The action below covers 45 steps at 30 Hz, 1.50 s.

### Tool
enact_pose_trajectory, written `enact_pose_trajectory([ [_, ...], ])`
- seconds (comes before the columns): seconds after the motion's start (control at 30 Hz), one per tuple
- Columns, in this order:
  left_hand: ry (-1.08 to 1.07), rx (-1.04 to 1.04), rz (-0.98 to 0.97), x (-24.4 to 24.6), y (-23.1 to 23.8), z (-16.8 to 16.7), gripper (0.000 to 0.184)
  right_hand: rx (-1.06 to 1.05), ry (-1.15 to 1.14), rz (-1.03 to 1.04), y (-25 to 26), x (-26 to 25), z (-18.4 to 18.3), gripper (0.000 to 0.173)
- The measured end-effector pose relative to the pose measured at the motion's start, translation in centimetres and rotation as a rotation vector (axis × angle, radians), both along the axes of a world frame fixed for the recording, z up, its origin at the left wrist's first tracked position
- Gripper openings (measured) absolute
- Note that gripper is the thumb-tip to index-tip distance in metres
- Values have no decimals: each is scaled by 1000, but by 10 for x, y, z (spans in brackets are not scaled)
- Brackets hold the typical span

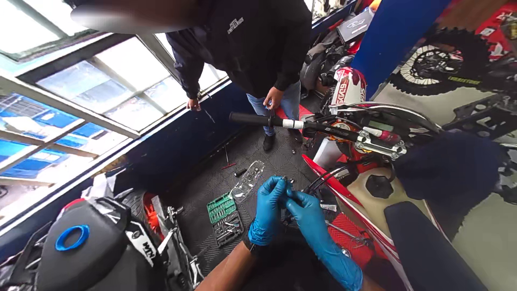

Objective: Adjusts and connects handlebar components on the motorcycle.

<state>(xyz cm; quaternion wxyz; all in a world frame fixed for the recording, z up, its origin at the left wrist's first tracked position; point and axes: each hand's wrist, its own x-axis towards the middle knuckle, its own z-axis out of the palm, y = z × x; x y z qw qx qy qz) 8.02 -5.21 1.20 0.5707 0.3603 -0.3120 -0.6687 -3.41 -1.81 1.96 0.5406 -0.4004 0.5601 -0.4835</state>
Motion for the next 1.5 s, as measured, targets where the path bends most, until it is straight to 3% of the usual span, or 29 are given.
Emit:
enact_pose_trajectory([
  [0.2,-48,-86,-32,45,-32,-15,18,29,1,-38,4,7,-4,15],
  [0.47,-81,-26,-94,125,-43,-43,17,-3,51,-42,17,18,-8,27],
  [0.7,-83,-3,-119,177,-65,-40,15,-42,70,-95,-6,49,-13,27],
  [0.97,-65,-51,-143,211,-79,-37,14,-69,60,-114,-29,90,-1,27],
  [1.5,-63,-49,-49,240,-85,-42,15,-64,88,-60,-43,107,-2,28],
])
